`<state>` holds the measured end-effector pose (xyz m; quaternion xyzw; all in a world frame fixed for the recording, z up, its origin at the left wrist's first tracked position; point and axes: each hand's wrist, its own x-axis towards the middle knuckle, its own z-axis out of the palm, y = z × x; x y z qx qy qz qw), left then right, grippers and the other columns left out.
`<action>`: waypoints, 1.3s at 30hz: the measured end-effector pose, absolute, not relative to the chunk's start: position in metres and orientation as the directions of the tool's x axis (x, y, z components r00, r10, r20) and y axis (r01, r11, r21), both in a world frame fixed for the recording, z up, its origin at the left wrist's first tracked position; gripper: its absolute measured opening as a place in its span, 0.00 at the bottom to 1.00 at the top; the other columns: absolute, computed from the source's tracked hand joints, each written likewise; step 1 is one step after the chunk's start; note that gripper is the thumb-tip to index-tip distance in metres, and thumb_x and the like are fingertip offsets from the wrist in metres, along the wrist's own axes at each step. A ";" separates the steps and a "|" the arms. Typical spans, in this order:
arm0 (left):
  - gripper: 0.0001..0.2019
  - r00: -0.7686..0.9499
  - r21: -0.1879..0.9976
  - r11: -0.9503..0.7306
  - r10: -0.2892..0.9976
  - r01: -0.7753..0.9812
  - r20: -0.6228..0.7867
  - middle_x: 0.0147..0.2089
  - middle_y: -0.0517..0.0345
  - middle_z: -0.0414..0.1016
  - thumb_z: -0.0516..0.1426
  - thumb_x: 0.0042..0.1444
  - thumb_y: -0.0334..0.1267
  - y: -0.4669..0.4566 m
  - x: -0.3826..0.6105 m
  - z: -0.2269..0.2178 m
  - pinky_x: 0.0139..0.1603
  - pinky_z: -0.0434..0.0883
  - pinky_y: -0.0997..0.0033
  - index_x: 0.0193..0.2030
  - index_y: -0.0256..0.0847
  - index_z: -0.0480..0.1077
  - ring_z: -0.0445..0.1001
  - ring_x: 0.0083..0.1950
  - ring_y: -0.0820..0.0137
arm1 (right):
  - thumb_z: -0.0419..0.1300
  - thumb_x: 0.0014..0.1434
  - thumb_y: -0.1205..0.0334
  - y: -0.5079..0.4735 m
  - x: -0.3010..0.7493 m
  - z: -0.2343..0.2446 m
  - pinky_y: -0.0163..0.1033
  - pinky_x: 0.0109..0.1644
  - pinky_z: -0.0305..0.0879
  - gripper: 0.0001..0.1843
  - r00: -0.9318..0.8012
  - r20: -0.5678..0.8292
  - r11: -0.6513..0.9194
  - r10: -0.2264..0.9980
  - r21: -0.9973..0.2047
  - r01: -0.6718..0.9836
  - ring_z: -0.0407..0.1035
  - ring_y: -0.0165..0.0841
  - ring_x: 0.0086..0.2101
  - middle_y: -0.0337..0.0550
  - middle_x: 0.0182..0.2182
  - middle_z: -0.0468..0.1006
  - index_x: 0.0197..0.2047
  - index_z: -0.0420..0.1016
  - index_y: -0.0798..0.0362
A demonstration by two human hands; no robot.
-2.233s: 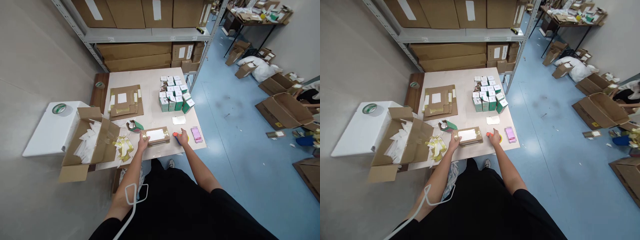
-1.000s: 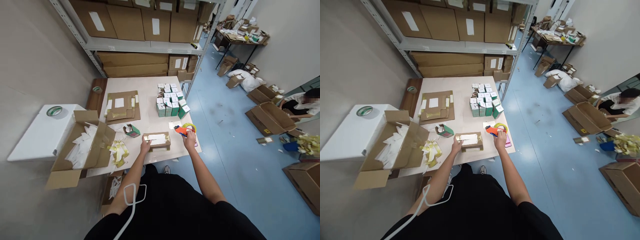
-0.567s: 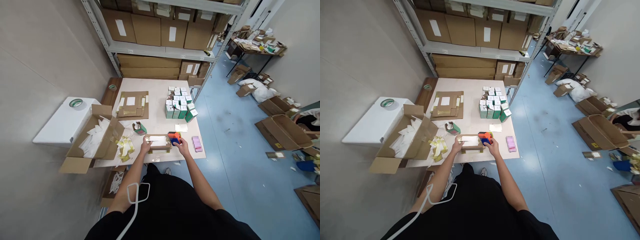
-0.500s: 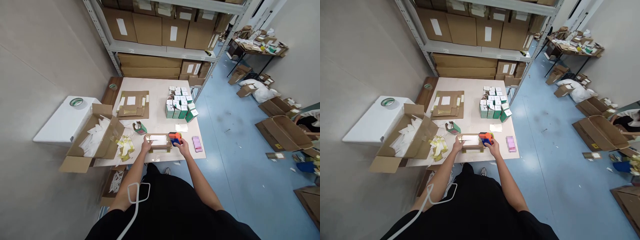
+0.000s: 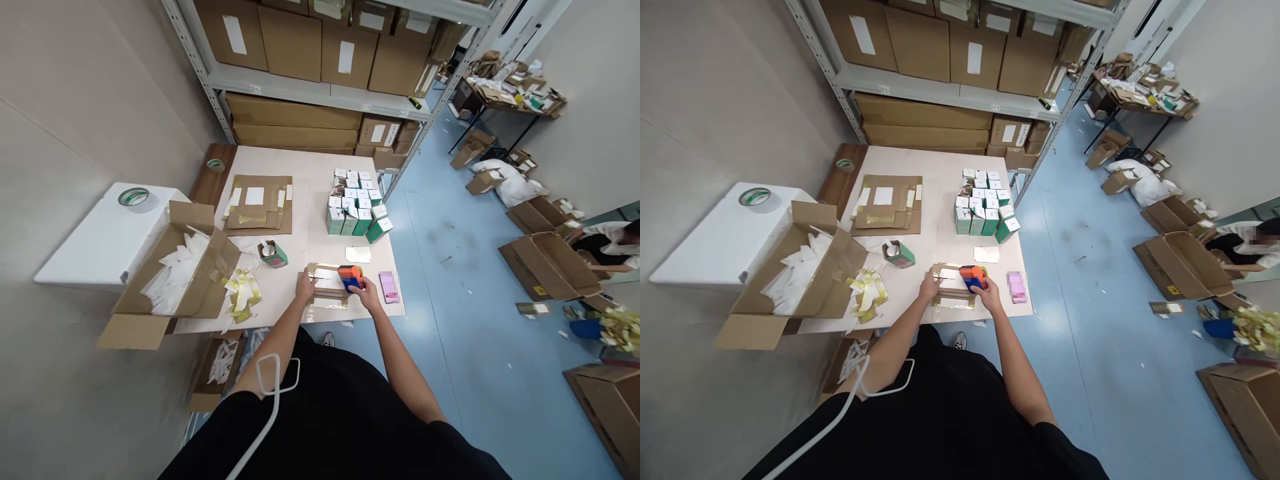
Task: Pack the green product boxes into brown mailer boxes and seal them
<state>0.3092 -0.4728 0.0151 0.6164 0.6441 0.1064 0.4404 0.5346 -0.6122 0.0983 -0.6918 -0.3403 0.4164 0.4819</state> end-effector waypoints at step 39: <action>0.09 0.407 0.773 -0.256 0.914 0.580 -0.003 0.63 0.51 0.77 0.60 0.66 0.41 -0.486 0.317 0.135 0.69 0.70 0.54 0.45 0.46 0.83 0.73 0.65 0.56 | 0.71 0.47 0.38 -0.580 0.528 0.081 0.40 0.38 0.66 0.23 0.202 -0.271 -0.310 0.941 -0.930 0.199 0.66 0.36 0.31 0.35 0.25 0.73 0.31 0.77 0.49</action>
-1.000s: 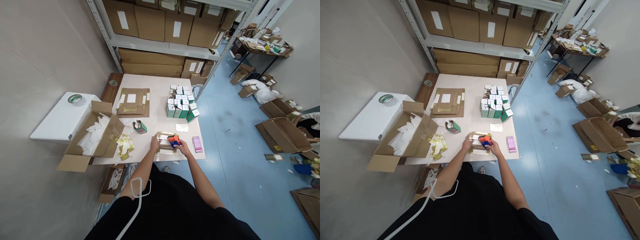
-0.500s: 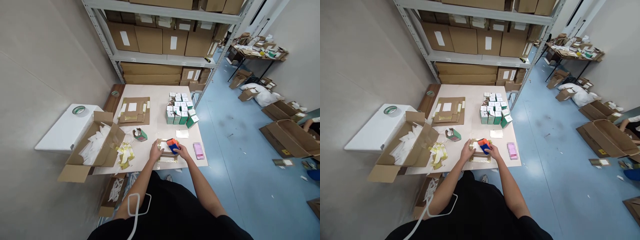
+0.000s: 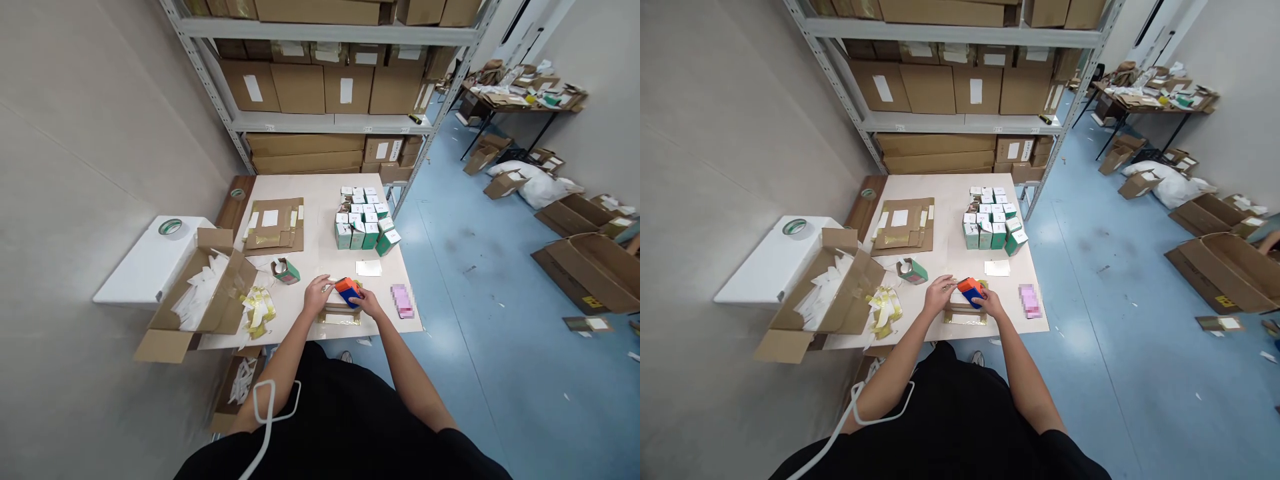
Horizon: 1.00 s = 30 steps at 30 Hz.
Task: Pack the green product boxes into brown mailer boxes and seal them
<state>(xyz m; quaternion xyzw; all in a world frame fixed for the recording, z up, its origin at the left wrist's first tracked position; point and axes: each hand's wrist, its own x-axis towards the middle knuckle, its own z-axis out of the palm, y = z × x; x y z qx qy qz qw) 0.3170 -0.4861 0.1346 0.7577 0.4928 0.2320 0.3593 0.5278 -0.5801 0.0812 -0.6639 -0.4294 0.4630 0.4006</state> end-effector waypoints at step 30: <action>0.08 -0.011 0.804 0.326 0.929 0.497 -0.370 0.41 0.54 0.86 0.59 0.59 0.38 -0.447 0.268 0.033 0.54 0.76 0.65 0.40 0.42 0.81 0.82 0.43 0.66 | 0.71 0.55 0.33 -0.521 0.505 0.092 0.42 0.43 0.62 0.25 0.185 -0.219 -0.279 0.958 -0.568 0.775 0.75 0.46 0.41 0.53 0.39 0.84 0.37 0.84 0.49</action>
